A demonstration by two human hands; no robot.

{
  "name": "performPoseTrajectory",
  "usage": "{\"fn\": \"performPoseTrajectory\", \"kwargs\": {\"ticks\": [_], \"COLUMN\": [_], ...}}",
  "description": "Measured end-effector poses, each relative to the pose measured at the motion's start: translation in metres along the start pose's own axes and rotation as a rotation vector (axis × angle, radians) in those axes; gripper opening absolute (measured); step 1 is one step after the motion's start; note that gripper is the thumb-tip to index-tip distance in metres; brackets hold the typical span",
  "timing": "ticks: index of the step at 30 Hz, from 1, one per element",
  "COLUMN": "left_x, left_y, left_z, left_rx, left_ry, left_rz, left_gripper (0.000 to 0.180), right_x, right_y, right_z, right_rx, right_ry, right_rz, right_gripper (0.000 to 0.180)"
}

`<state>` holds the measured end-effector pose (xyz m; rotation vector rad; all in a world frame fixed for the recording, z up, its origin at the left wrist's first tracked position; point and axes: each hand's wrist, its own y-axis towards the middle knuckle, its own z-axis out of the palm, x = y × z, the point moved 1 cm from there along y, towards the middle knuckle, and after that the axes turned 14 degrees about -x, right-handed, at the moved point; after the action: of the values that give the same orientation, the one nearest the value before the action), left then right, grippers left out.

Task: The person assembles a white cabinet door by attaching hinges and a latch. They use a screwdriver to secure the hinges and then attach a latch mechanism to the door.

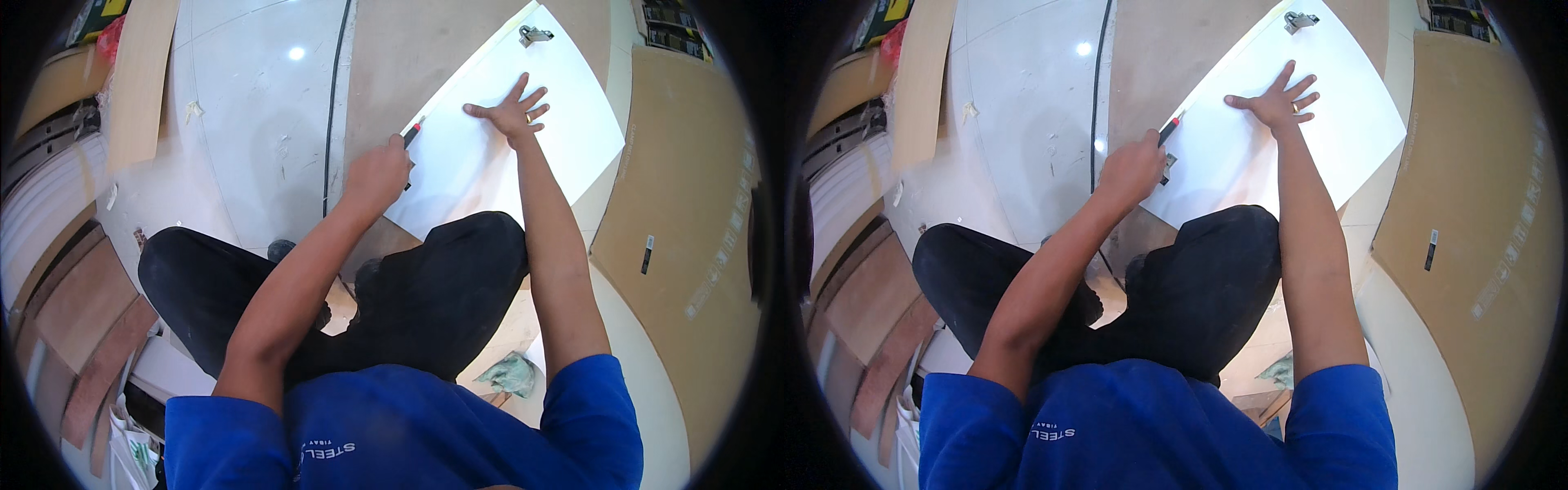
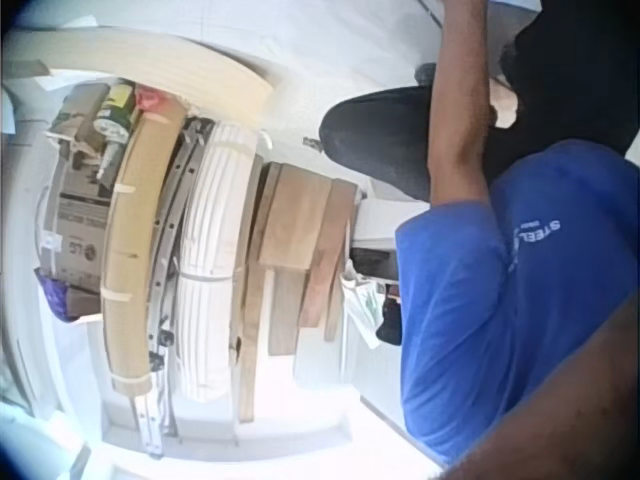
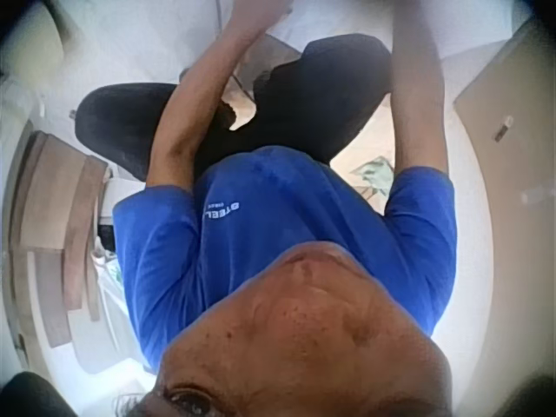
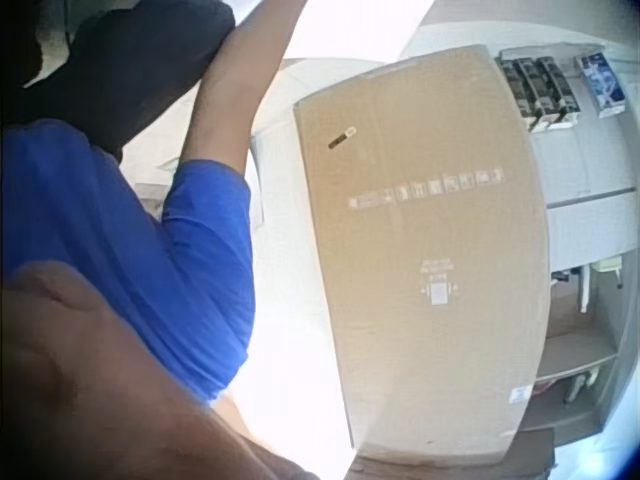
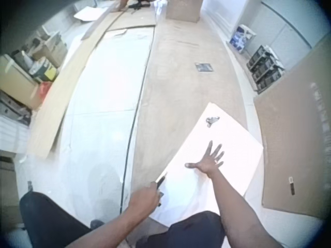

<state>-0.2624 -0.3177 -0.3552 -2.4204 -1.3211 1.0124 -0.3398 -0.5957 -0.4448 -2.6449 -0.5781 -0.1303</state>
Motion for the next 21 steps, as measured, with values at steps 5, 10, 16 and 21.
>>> {"fn": "performPoseTrajectory", "kwargs": {"ticks": [5,10,16,21], "left_x": [0.008,0.022,0.035,0.048], "left_y": [-0.009,-0.022,-0.043,-0.058], "left_z": [0.005,0.001,0.005,0.009], "left_rx": [0.008,-0.048,-0.020,0.023], "left_ry": [-0.001,-0.017,-0.021,0.011], "left_rz": [-0.045,0.004,-0.029,-0.073], "left_gripper": [0.028,0.028,0.027,0.027], "right_x": [-0.002,-0.002,-0.004,-0.007], "right_y": [0.000,0.000,-0.003,-0.001], "right_z": [0.002,0.002,0.004,0.006], "right_rx": [-0.029,-0.017,-0.036,-0.048], "right_ry": [0.005,-0.036,0.006,0.022], "right_rz": [-0.019,-0.034,-0.055,-0.080], "right_gripper": [0.167,0.161,0.157,0.158]}}
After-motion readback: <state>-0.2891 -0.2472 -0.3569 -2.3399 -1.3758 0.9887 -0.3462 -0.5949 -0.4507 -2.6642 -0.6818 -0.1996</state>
